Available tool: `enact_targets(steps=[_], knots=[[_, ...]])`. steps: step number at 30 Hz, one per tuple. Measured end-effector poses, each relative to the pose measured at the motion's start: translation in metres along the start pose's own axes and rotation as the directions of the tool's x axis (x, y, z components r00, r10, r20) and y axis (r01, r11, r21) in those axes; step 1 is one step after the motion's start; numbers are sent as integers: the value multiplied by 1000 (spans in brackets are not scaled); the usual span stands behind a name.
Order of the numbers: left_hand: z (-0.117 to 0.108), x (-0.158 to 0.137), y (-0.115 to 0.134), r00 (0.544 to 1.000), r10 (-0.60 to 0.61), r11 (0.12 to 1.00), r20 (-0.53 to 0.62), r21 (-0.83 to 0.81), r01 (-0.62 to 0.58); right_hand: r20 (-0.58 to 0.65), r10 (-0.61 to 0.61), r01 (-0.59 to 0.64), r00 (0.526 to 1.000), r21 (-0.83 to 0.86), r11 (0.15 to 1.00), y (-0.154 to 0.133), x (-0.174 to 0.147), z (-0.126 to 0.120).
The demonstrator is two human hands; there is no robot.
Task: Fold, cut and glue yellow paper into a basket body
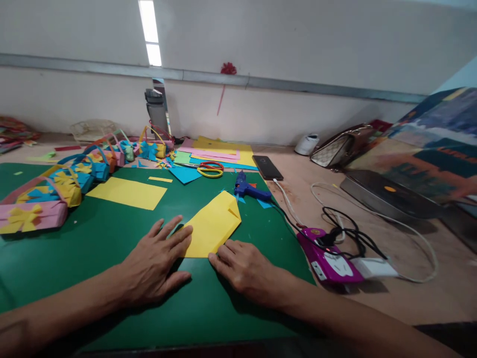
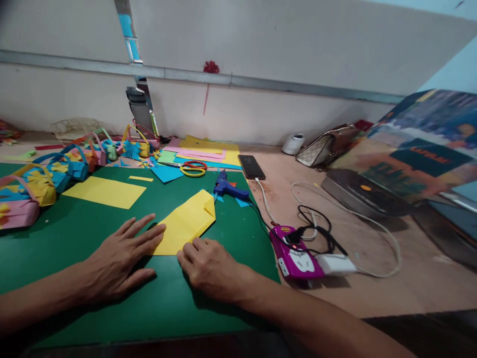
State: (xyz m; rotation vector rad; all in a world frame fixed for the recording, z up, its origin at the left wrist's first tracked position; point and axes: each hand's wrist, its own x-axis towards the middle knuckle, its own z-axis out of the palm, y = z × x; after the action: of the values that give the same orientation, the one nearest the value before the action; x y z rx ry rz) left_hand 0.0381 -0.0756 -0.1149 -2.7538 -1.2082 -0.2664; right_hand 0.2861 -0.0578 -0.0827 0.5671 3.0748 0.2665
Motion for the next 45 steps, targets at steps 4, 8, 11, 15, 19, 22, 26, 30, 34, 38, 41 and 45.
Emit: enact_targets(steps=[4, 8, 11, 15, 19, 22, 26, 30, 34, 38, 41, 45], knots=[[-3, 8, -4, 986, -149, 985, -76, 77, 154, 10, 4, -4, 1000, -10, 1000, -1, 0, 0], [-5, 11, 9, 992, 100, 994, -73, -28, -102, -6, 10, -10, 1000, 11, 1000, 0, 0, 4], [-1, 10, 19, 967, 251, 957, 41, -157, -242, -31, 22, -21, 999, 7, 1000, 0, -1, 6], [3, 9, 19, 990, 132, 981, 47, -150, -124, -11, 24, -23, 1000, 29, 999, -1, 0, 4], [1, 8, 12, 999, 46, 997, 8, -70, -45, 4, 24, -24, 1000, 17, 1000, -1, 0, 1], [0, 10, 5, 1000, 4, 1000, -11, -30, -5, 0, 24, -24, 1000, 15, 1000, -1, 0, 1], [0, 15, -6, 988, -149, 984, -42, 91, 152, -8, 23, -23, 1000, 7, 1000, 0, 0, 2], [2, 16, -2, 989, -93, 987, -118, 116, 107, -35, 23, -22, 999, 31, 999, 1, 0, 5], [7, 17, 9, 984, 143, 988, -104, -45, -148, -140, 7, 5, 990, 84, 996, 0, 1, 10], [8, 21, 1, 976, 196, 967, -90, -148, -208, -207, 55, -34, 977, 106, 994, 6, 1, 16], [3, 22, -5, 975, 206, 961, -82, -170, -218, -279, 137, -121, 950, 76, 990, 17, 0, 18], [-1, 21, -7, 980, 197, 961, -30, -194, -199, -322, 189, -200, 928, -4, 980, 31, -1, 18]])
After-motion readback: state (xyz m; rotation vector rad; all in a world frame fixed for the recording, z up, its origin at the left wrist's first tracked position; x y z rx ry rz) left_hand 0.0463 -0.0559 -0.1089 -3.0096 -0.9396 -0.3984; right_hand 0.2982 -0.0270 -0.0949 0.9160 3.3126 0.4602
